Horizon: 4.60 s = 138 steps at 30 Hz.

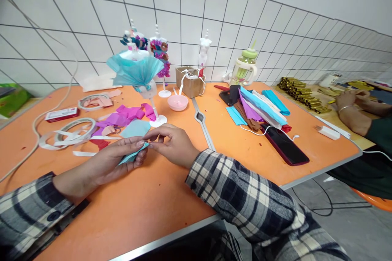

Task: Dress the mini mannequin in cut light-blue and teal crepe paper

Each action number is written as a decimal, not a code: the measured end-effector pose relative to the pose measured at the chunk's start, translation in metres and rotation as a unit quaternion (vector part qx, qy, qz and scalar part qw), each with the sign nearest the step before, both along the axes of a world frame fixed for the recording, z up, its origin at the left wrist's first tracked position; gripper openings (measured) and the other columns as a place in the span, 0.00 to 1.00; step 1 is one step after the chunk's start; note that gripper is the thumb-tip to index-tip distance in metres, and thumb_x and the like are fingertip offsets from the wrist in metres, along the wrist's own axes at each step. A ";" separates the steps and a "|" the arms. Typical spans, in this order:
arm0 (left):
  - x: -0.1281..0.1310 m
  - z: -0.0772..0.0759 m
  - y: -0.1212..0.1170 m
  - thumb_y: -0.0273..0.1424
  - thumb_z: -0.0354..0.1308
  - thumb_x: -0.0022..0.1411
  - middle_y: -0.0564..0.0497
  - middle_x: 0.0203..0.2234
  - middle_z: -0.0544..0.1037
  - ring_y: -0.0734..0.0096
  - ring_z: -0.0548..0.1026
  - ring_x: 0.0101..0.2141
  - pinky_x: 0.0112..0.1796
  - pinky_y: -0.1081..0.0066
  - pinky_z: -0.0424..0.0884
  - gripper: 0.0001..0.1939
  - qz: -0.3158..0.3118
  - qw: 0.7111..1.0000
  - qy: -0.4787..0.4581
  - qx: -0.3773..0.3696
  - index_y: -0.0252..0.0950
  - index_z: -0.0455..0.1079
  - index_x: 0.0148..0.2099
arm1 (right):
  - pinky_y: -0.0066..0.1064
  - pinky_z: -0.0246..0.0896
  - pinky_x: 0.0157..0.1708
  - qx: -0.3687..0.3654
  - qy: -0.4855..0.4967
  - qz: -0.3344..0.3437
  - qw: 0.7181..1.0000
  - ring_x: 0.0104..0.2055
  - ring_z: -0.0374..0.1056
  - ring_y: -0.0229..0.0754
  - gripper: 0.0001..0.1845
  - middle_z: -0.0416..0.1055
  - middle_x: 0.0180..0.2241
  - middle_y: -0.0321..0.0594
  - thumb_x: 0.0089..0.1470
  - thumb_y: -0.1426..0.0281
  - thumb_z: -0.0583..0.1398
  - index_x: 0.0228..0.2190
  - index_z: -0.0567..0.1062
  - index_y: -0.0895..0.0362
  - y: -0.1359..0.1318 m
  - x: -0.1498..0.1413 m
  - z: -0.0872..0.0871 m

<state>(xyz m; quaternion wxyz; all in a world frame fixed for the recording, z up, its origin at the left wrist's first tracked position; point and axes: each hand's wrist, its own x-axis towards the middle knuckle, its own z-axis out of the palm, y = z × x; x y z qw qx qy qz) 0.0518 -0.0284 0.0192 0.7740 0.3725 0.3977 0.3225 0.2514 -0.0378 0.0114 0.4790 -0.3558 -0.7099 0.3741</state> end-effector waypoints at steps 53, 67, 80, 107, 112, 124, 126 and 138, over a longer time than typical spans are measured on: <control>-0.011 -0.006 0.017 0.49 0.64 0.54 0.51 0.27 0.80 0.63 0.75 0.28 0.33 0.67 0.70 0.20 0.107 0.894 0.265 0.344 0.38 0.77 0.38 | 0.28 0.65 0.32 -0.131 -0.036 -0.052 0.989 0.29 0.68 0.35 0.16 0.75 0.30 0.36 0.53 0.69 0.66 0.44 0.79 0.58 0.008 0.008 -0.003; -0.004 -0.005 0.005 0.50 0.64 0.58 0.55 0.26 0.75 0.65 0.74 0.29 0.31 0.70 0.67 0.25 0.043 0.888 0.247 0.386 0.39 0.70 0.50 | 0.28 0.64 0.29 -0.190 -0.005 0.009 0.982 0.28 0.67 0.35 0.17 0.75 0.27 0.37 0.45 0.59 0.71 0.32 0.80 0.60 0.007 0.004 -0.014; 0.011 -0.006 -0.001 0.47 0.69 0.52 0.55 0.23 0.74 0.67 0.73 0.28 0.32 0.69 0.68 0.19 0.046 0.933 0.213 0.285 0.37 0.71 0.30 | 0.29 0.73 0.28 -0.262 0.162 -0.067 0.949 0.28 0.74 0.38 0.21 0.76 0.28 0.39 0.43 0.53 0.70 0.29 0.77 0.58 -0.001 -0.009 -0.003; 0.004 -0.008 0.007 0.40 0.70 0.50 0.59 0.22 0.78 0.66 0.76 0.26 0.29 0.70 0.63 0.29 -0.081 0.941 0.196 0.265 0.39 0.64 0.51 | 0.33 0.65 0.40 -0.136 0.098 -0.094 0.981 0.34 0.68 0.40 0.20 0.75 0.28 0.39 0.48 0.52 0.68 0.26 0.78 0.58 0.015 0.020 -0.002; 0.003 -0.011 0.007 0.39 0.69 0.51 0.58 0.23 0.79 0.66 0.78 0.27 0.29 0.70 0.65 0.30 -0.089 0.939 0.188 0.275 0.39 0.64 0.54 | 0.33 0.66 0.43 -0.134 0.151 -0.090 0.975 0.38 0.69 0.41 0.26 0.77 0.39 0.43 0.56 0.45 0.59 0.33 0.78 0.56 0.019 0.028 -0.007; 0.003 -0.010 0.008 0.41 0.69 0.52 0.59 0.22 0.75 0.66 0.76 0.27 0.31 0.69 0.64 0.35 -0.087 0.941 0.184 0.272 0.38 0.62 0.58 | 0.38 0.64 0.49 -0.124 0.104 -0.059 0.985 0.43 0.70 0.46 0.19 0.78 0.38 0.43 0.45 0.53 0.70 0.24 0.79 0.56 0.017 0.024 -0.004; 0.004 -0.008 0.007 0.41 0.70 0.50 0.59 0.22 0.77 0.66 0.76 0.27 0.31 0.68 0.65 0.35 -0.056 0.946 0.181 0.264 0.38 0.62 0.57 | 0.35 0.65 0.45 -0.144 0.145 -0.084 0.975 0.40 0.69 0.42 0.19 0.76 0.38 0.42 0.50 0.51 0.66 0.31 0.80 0.56 0.020 0.027 -0.008; 0.006 -0.006 0.003 0.46 0.75 0.47 0.55 0.25 0.80 0.72 0.71 0.25 0.30 0.74 0.65 0.45 0.116 0.967 0.064 0.217 0.33 0.62 0.61 | 0.23 0.48 0.16 -0.318 0.160 -0.004 0.935 0.22 0.55 0.29 0.35 0.70 0.40 0.37 0.45 0.55 0.71 0.52 0.72 0.54 -0.005 -0.003 -0.007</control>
